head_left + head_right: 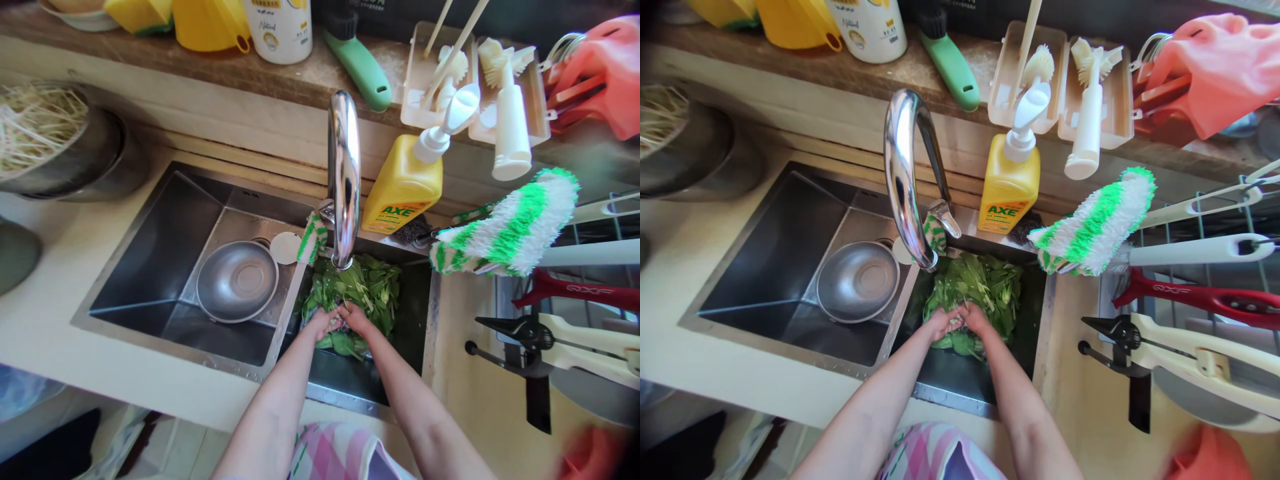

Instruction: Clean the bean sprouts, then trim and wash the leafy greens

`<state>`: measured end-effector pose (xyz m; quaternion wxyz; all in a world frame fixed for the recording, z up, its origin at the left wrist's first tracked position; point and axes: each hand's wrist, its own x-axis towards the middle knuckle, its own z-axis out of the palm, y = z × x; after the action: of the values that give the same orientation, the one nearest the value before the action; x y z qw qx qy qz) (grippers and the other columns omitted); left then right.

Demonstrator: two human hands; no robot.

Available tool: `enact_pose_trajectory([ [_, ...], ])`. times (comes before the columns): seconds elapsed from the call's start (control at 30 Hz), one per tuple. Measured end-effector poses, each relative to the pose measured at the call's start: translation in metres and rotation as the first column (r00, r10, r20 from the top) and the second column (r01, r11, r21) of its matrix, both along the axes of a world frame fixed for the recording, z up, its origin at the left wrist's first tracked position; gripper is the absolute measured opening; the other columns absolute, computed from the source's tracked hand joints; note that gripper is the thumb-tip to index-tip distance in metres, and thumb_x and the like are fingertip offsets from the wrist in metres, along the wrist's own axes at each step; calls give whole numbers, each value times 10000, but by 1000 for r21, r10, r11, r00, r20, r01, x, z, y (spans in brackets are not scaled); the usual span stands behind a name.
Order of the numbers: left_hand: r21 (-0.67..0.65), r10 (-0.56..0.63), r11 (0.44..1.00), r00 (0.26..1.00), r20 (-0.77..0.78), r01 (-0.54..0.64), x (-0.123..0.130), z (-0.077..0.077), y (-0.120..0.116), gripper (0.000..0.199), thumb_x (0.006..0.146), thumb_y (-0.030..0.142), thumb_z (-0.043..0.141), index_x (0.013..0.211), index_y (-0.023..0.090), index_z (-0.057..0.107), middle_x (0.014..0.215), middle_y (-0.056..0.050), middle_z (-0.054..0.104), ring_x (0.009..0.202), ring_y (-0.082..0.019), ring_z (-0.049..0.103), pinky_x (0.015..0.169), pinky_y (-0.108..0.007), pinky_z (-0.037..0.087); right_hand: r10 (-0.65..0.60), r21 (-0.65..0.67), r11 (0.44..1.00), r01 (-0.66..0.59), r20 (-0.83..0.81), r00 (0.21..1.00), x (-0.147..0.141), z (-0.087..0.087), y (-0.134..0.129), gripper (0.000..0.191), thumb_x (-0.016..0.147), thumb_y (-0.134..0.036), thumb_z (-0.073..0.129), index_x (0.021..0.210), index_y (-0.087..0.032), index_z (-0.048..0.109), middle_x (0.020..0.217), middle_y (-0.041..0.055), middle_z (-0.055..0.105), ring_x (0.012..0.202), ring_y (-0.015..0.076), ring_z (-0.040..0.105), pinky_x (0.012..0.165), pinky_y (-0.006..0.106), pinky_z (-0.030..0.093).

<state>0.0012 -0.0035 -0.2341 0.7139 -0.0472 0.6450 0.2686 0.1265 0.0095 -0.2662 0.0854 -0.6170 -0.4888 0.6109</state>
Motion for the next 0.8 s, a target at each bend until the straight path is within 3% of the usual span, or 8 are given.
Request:
enact_pose_trajectory([
  [0.13, -59, 27, 998, 1000, -15, -28, -4, 1, 3, 189, 718, 166, 666, 832, 120, 522, 755, -58, 623, 626, -119, 625, 638, -289, 549, -2, -9, 1000, 3, 83, 997, 1, -3, 1, 209, 776, -279, 432, 615, -171, 510, 557, -23, 490, 562, 113, 435, 546, 220, 330],
  [0.33, -89, 33, 995, 991, -129, -45, 0, -1, 10, 199, 683, 147, 690, 821, 145, 546, 738, -28, 615, 558, -93, 584, 563, -244, 527, -6, 53, 999, 3, 70, 998, 0, 6, -5, 220, 753, -395, 498, 700, -183, 514, 643, -8, 536, 638, 136, 483, 579, 236, 364],
  [0.43, -70, 73, 994, 986, -148, -84, 4, 1, 11, 131, 724, 121, 643, 809, 160, 552, 732, -11, 614, 555, -77, 574, 579, -228, 522, -159, -74, 985, 155, -41, 987, -6, 6, -6, 196, 726, -378, 542, 681, -195, 492, 596, -17, 517, 582, 128, 483, 535, 230, 371],
  [0.57, -54, 168, 982, 970, -177, -180, 9, 0, 14, 83, 801, 82, 533, 811, 163, 522, 711, 8, 591, 555, -48, 567, 596, -182, 509, -416, -315, 879, 359, -134, 900, -18, 2, -4, 264, 808, -410, 421, 628, -217, 408, 463, -55, 395, 402, 95, 376, 414, 207, 320],
  [0.7, -65, 210, 972, 957, -199, -227, 11, -1, 16, 59, 832, 106, 491, 795, 147, 512, 663, 11, 564, 530, -42, 559, 562, -157, 488, -461, -329, 858, 394, -157, 874, -23, 1, -3, 256, 811, -375, 439, 621, -215, 378, 456, -65, 388, 380, 78, 361, 390, 187, 309],
  [0.8, -53, 184, 979, 963, -197, -198, 9, 0, 16, 49, 789, 151, 575, 807, 151, 529, 647, 15, 576, 491, -46, 537, 503, -154, 458, -463, -323, 861, 392, -180, 868, -21, 5, -3, 195, 770, -303, 514, 633, -203, 416, 463, -65, 421, 388, 70, 367, 388, 176, 301],
])
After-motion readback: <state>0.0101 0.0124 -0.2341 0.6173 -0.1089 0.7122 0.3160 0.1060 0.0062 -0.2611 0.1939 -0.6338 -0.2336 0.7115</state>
